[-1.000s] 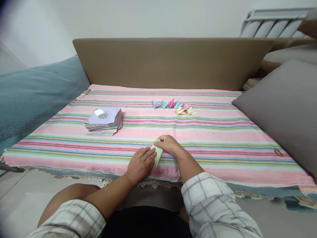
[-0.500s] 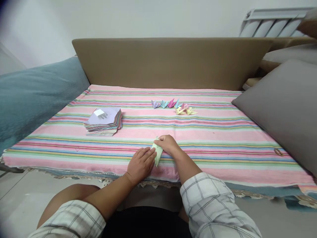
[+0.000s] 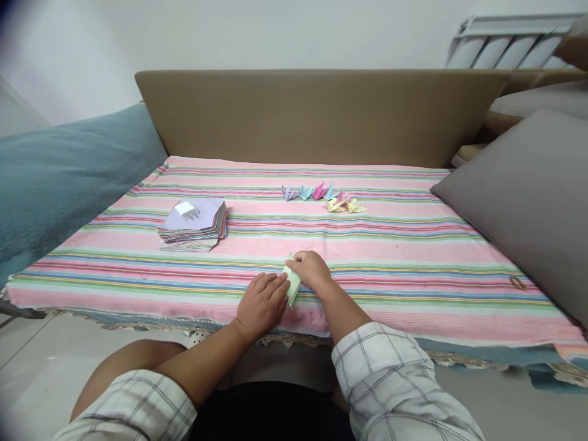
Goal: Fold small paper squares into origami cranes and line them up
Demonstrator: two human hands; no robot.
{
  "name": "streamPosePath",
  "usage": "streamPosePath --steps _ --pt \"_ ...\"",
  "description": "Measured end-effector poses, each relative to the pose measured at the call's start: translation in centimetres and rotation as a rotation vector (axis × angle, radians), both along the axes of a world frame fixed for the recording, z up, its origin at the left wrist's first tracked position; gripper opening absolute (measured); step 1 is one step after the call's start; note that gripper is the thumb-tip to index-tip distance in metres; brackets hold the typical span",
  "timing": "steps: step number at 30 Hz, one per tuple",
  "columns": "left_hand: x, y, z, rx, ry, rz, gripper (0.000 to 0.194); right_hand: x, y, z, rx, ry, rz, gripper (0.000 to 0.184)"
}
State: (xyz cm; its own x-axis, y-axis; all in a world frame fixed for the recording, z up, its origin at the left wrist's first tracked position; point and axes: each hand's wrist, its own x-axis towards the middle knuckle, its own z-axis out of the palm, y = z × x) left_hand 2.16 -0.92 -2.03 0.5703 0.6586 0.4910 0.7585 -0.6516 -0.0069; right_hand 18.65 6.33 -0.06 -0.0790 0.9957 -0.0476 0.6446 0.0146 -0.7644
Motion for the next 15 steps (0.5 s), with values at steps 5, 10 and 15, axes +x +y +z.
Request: streamPosePath --steps 5,10,15 --pt "0.0 0.0 0.1 0.01 -0.031 -0.008 0.028 0.0 -0.2 0.3 -0.04 -0.034 -0.001 0.03" --pt "0.3 0.1 1.2 -0.039 -0.04 0.033 0.022 -0.1 -0.3 0.3 -0.051 -0.039 -0.009 0.031" --pt "0.5 0.2 1.6 -0.091 -0.022 0.062 0.019 -0.2 -0.4 0.5 -0.028 -0.031 -0.001 0.03"
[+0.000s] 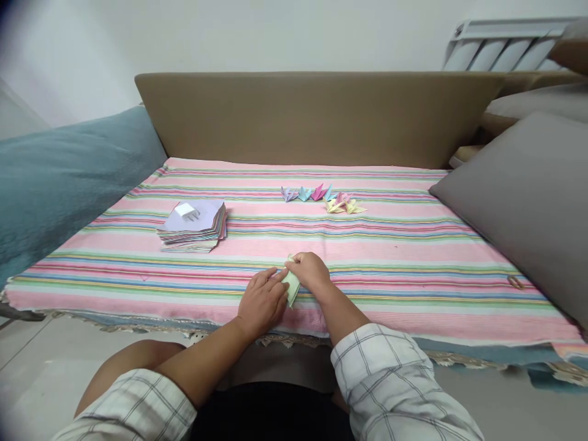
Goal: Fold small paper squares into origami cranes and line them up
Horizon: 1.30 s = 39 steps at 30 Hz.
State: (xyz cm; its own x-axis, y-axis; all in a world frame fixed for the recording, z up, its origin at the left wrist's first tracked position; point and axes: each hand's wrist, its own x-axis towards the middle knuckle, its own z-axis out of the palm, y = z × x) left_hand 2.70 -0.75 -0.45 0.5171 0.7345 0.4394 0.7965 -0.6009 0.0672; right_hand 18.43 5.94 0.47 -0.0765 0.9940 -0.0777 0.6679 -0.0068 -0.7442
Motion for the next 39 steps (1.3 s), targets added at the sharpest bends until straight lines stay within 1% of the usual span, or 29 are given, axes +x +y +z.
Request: streamPosePath --steps 2,5,6,7,8,11,17,20,24,27,30,34,39 --pt "0.0 0.1 -0.1 -0.02 -0.01 0.008 0.018 0.3 -0.2 0.4 -0.031 0.118 0.01 0.03" --pt "-0.1 0.2 -0.2 -0.04 -0.031 0.015 0.017 1.3 -0.7 1.0 -0.108 0.393 -0.021 0.039" --pt "-0.1 0.2 -0.2 -0.042 -0.038 0.018 0.016 1.7 -1.0 1.1 -0.107 0.447 -0.042 0.037" --pt "-0.1 0.2 -0.2 -0.043 -0.044 0.02 0.015 2.1 -1.4 1.1 -0.071 0.458 -0.066 0.033" --pt "-0.1 0.3 -0.2 -0.042 -0.05 0.022 0.015 2.4 -1.8 1.0 -0.02 0.429 -0.07 0.028" --pt "0.0 0.3 -0.2 -0.047 -0.062 0.021 0.015 3.0 -3.0 0.3 0.121 0.246 0.008 0.021" --pt "0.0 0.4 -0.3 -0.077 -0.071 0.026 0.016 2.9 -4.8 -0.7 0.485 -0.05 0.205 0.026" --pt "-0.1 0.4 -0.3 -0.066 -0.077 0.022 0.018 3.0 -5.1 -0.9 0.578 -0.165 0.25 0.029" --pt "-0.2 0.4 -0.3 -0.062 -0.077 0.02 0.02 3.1 -5.2 -1.1 0.646 -0.252 0.297 0.031" --pt "-0.1 0.5 -0.3 -0.067 -0.069 0.022 0.019 3.0 -5.2 -1.4 0.654 -0.31 0.332 0.031" --pt "-0.1 0.5 -0.2 -0.056 -0.048 0.018 0.017 2.9 -5.3 -1.6 0.648 -0.34 0.326 0.031" --pt "0.1 0.8 0.3 -0.035 0.015 0.0 0.01 2.7 -5.3 -1.6 0.638 -0.351 0.319 0.032" --pt "0.1 1.2 1.1 -0.015 0.075 -0.051 0.009 2.6 -5.4 -1.2 0.614 -0.362 0.316 0.032"
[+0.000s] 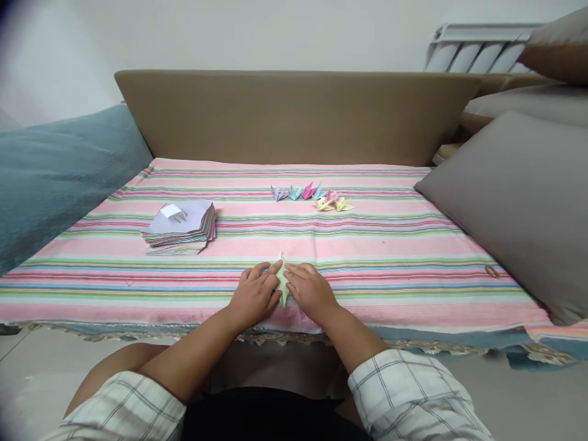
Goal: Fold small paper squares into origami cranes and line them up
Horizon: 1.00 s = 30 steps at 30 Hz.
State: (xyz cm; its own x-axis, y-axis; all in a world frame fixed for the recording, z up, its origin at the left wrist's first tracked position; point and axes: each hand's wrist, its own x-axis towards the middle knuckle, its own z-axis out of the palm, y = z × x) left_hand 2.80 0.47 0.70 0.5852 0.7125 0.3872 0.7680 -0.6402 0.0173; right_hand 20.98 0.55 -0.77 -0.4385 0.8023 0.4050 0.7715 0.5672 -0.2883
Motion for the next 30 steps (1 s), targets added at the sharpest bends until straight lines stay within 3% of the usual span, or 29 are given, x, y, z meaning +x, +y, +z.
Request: streamPosePath --steps 12,22,30 --pt "-0.1 0.5 0.0 0.02 0.072 -0.027 0.014 0.0 0.1 0.6 0.016 -0.005 0.018 0.028" --pt "-0.9 1.5 0.7 -0.004 0.165 -0.162 0.022 0.1 0.0 0.8 0.012 0.043 0.02 0.025" --pt "-0.7 1.3 0.5 0.0 0.142 -0.129 0.029 -0.1 0.0 0.7 0.013 0.001 0.034 0.032"
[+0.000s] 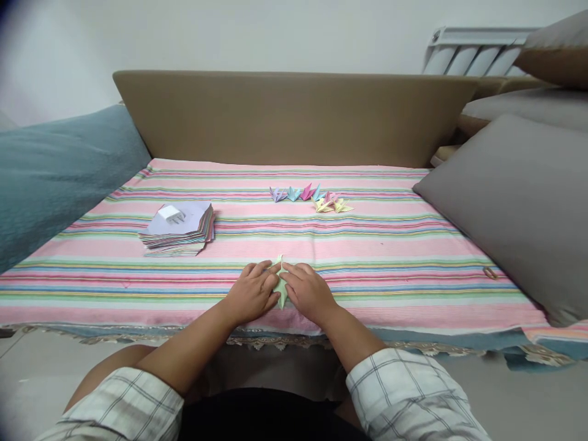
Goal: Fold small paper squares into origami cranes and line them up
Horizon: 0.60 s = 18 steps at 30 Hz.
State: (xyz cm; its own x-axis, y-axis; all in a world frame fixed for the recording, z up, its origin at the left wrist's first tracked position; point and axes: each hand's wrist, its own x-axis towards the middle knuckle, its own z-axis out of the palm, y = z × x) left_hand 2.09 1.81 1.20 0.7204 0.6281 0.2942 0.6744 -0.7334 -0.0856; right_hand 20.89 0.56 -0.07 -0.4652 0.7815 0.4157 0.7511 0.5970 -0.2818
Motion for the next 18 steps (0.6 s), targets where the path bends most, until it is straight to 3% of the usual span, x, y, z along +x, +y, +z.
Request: streamPosePath --steps 18 --pt "0.23 -0.45 -0.42 0.023 -0.039 0.061 0.035 -0.6 0.3 0.85 -0.165 -0.103 -0.017 0.036"
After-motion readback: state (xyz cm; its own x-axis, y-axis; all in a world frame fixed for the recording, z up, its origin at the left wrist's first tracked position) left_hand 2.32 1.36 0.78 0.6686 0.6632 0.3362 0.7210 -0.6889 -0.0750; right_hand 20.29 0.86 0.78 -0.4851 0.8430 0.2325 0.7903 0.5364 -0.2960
